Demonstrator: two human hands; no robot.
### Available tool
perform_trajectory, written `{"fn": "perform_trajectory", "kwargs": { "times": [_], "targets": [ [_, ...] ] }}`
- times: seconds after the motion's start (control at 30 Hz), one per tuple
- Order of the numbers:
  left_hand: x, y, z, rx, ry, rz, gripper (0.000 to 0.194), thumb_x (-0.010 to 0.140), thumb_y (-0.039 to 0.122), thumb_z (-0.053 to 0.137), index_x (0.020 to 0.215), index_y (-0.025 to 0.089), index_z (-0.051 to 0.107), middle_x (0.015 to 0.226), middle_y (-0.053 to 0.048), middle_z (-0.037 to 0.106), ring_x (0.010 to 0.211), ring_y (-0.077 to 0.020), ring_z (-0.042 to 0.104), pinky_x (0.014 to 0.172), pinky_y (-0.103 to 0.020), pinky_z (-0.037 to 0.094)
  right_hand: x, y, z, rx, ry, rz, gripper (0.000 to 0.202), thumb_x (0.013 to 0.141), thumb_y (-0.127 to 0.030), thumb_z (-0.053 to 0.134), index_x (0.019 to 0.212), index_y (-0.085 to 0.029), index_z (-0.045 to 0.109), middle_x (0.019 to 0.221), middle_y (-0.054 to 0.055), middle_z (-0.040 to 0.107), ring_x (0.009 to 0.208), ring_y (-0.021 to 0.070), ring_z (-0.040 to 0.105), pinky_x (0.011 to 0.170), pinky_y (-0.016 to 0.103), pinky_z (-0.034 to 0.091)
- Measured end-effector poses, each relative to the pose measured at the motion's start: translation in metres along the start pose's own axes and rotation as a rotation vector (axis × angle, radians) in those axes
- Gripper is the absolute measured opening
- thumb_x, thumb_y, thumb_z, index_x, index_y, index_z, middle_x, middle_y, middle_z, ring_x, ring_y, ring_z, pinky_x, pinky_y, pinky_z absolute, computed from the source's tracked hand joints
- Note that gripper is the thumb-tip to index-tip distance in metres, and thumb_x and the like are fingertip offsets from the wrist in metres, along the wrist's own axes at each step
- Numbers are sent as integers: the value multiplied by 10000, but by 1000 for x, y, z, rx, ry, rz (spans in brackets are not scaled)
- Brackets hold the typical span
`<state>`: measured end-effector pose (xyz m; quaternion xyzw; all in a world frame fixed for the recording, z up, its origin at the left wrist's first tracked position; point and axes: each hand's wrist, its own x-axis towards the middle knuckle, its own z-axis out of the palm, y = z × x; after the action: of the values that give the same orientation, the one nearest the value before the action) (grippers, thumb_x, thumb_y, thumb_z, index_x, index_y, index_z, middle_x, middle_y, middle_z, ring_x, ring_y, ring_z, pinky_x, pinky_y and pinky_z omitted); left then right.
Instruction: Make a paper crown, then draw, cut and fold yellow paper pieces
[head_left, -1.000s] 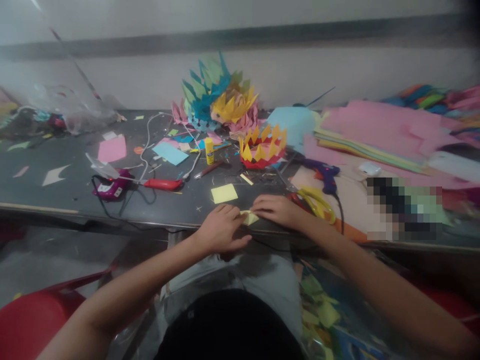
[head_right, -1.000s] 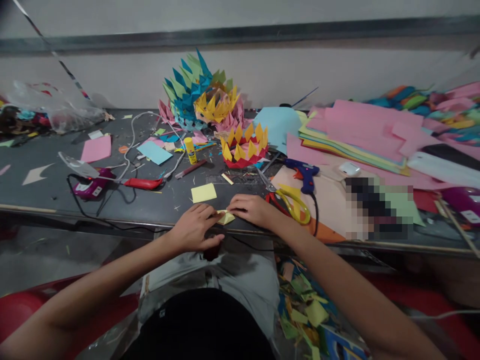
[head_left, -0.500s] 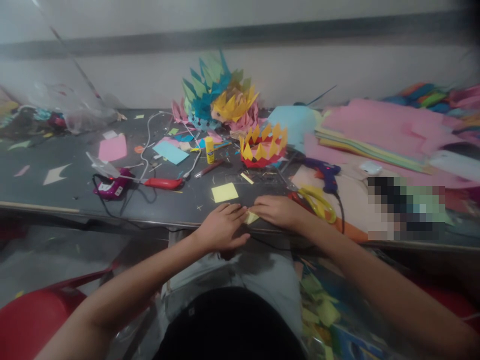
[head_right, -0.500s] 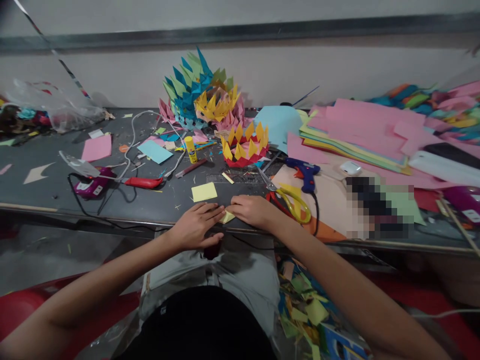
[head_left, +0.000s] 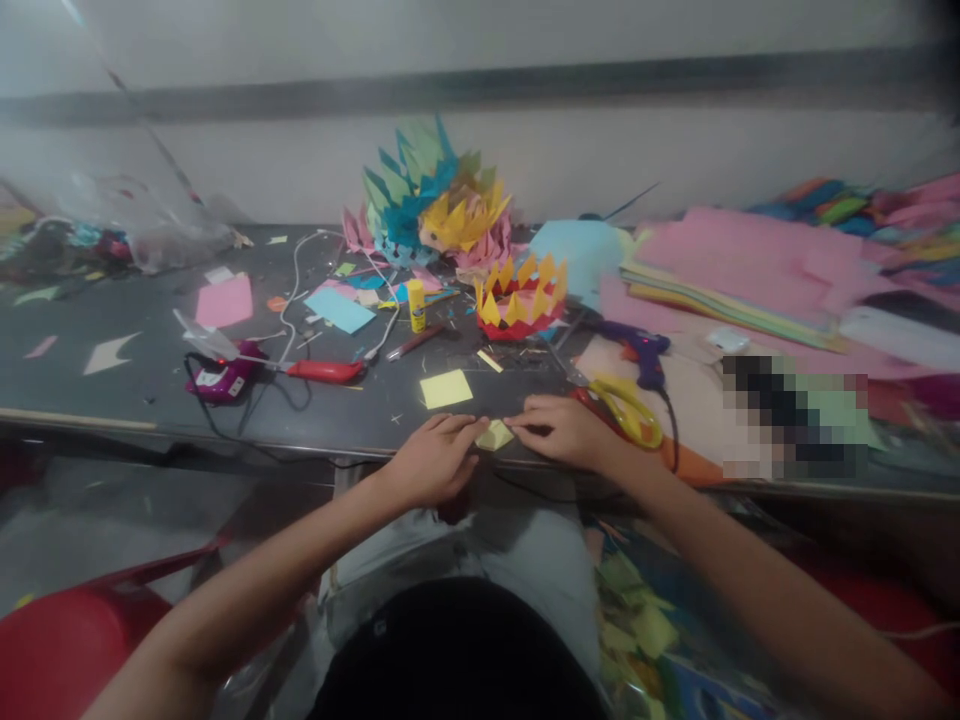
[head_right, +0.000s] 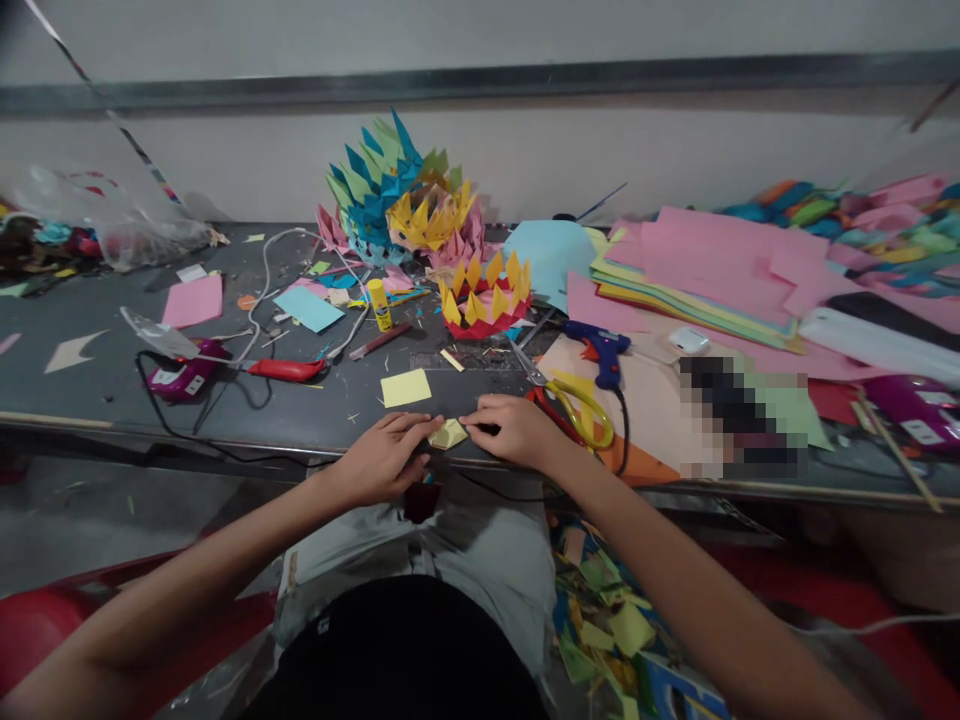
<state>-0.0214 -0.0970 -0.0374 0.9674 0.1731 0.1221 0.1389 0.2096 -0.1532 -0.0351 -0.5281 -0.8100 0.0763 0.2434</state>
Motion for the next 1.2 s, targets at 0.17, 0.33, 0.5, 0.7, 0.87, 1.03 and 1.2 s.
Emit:
{"fn": "perform_trajectory", "kwargs": {
  "times": [0.17, 0.33, 0.5, 0.7, 0.87, 1.03, 1.2],
  "targets": [
    [-2, 7, 11, -19, 67, -55, 432, 860, 165, 442, 1284, 86, 420, 1121, -170, 601, 1070, -249, 547, 875, -414, 469, -6, -12, -1, 39, 105, 11, 207, 873, -211, 472, 879, -169, 675, 829, 73, 661, 768, 155, 617, 696, 271, 503],
    [-7, 10, 19, -63, 134, -101, 356, 900, 174, 413, 1245, 105, 469, 989, -127, 657, 989, -230, 571, 843, -402, 485, -16, -27, 7, 14, 41, -72, 165, 859, -210, 507, 873, -193, 671, 888, 66, 688, 820, 177, 623, 745, 313, 512],
    [-7, 7, 13, -99, 168, -127, 174, 884, 215, 516, 1020, 172, 616, 1043, -59, 657, 958, -175, 575, 887, -334, 474, -16, -27, 10, -156, 11, -93, 256, 850, -358, 554, 944, -147, 663, 965, 120, 686, 863, 242, 621, 751, 394, 495],
    [6, 10, 14, -71, 169, -170, 156, 883, 196, 517, 847, 167, 666, 900, -58, 659, 836, -175, 600, 799, -336, 493, -9, -27, 17, -43, 15, -10, 235, 833, -346, 587, 999, -197, 662, 1015, 91, 685, 954, 224, 622, 834, 370, 491],
    [14, 9, 14, -80, 147, -161, 136, 864, 242, 568, 963, 175, 634, 894, -36, 666, 852, -163, 607, 777, -289, 497, -6, -20, 12, 99, -20, 16, 229, 842, -285, 579, 1051, -225, 651, 1068, 76, 667, 987, 183, 623, 848, 325, 502],
    [19, 4, 11, -41, 94, -92, 136, 888, 210, 528, 962, 179, 637, 908, -28, 650, 876, -150, 597, 790, -264, 485, -7, -12, 8, 227, -54, 46, 236, 807, -300, 630, 1016, -197, 665, 1040, 91, 675, 968, 193, 631, 853, 325, 498],
    [26, -4, 4, 55, 9, 26, 142, 884, 211, 527, 889, 166, 662, 857, -46, 628, 846, -165, 593, 753, -270, 478, -3, -10, 7, 236, -64, 36, 193, 796, -282, 639, 955, -183, 683, 1026, 91, 679, 950, 194, 636, 851, 324, 498]
  ]
}}
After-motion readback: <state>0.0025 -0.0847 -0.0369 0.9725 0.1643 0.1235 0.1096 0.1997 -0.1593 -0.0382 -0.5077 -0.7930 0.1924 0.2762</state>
